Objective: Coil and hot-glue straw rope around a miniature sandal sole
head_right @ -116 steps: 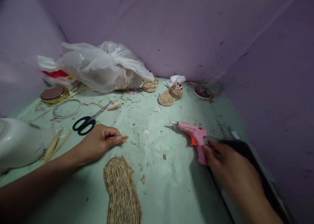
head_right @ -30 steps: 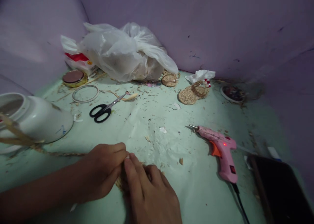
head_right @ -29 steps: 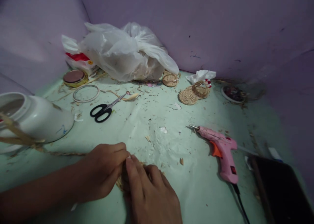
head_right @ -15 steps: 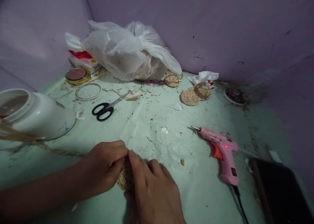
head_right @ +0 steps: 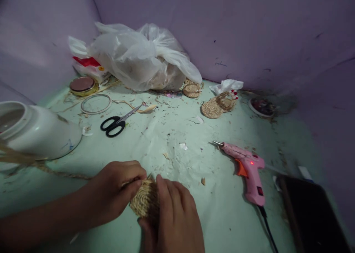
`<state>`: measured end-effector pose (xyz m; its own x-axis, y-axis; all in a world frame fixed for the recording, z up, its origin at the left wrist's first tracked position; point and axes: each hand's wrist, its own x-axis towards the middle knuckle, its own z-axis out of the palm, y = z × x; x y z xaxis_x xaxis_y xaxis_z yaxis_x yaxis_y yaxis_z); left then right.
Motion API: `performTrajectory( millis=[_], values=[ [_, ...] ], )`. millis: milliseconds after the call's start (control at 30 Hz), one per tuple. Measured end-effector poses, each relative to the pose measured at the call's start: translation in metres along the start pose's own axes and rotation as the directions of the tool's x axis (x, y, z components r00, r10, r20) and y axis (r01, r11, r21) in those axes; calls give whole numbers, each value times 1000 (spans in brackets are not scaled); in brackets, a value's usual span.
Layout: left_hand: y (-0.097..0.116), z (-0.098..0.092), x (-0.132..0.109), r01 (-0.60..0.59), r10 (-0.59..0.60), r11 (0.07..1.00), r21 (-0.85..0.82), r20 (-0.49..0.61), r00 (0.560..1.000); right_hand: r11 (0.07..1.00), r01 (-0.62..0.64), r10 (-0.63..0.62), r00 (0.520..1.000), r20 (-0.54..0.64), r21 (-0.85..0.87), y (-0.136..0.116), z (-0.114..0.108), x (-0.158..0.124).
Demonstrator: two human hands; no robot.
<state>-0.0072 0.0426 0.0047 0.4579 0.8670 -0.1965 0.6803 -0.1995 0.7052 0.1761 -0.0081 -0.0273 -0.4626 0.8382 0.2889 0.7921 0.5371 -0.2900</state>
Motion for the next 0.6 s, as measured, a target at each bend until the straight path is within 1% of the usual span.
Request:
performTrajectory(
  millis=[100, 267, 300, 333, 400, 433, 533, 600],
  values=[
    [3, -1, -4, -18, 18, 1000, -20, 7, 1000, 998, -41, 41, 999, -3, 48, -3, 2, -1],
    [8, 0, -14, -133, 132, 990, -39, -19, 991, 974, -211, 218, 973, -77, 86, -12, 1, -8],
    [9, 1, -16, -154, 153, 987, -47, -28, 988, 971, -217, 226, 971, -76, 102, -12, -1, -8],
    [9, 2, -17, -178, 177, 982, -54, -35, 984, 972, -197, 207, 976, -70, 132, -12, -4, -9],
    [10, 4, -21, -221, 219, 973, -67, -27, 975, 963, -160, 176, 983, -55, 219, -11, -9, -10],
    [10, 6, -22, -232, 232, 970, -70, -17, 973, 950, -166, 186, 981, -50, 266, -11, -11, -11],
    [12, 10, -26, -233, 230, 969, -78, -35, 972, 889, -271, 307, 951, -40, 370, -14, -15, -12],
    [13, 12, -28, -211, 202, 972, -104, -90, 975, 868, -303, 347, 937, -44, 394, -17, -17, -13]
  ],
)
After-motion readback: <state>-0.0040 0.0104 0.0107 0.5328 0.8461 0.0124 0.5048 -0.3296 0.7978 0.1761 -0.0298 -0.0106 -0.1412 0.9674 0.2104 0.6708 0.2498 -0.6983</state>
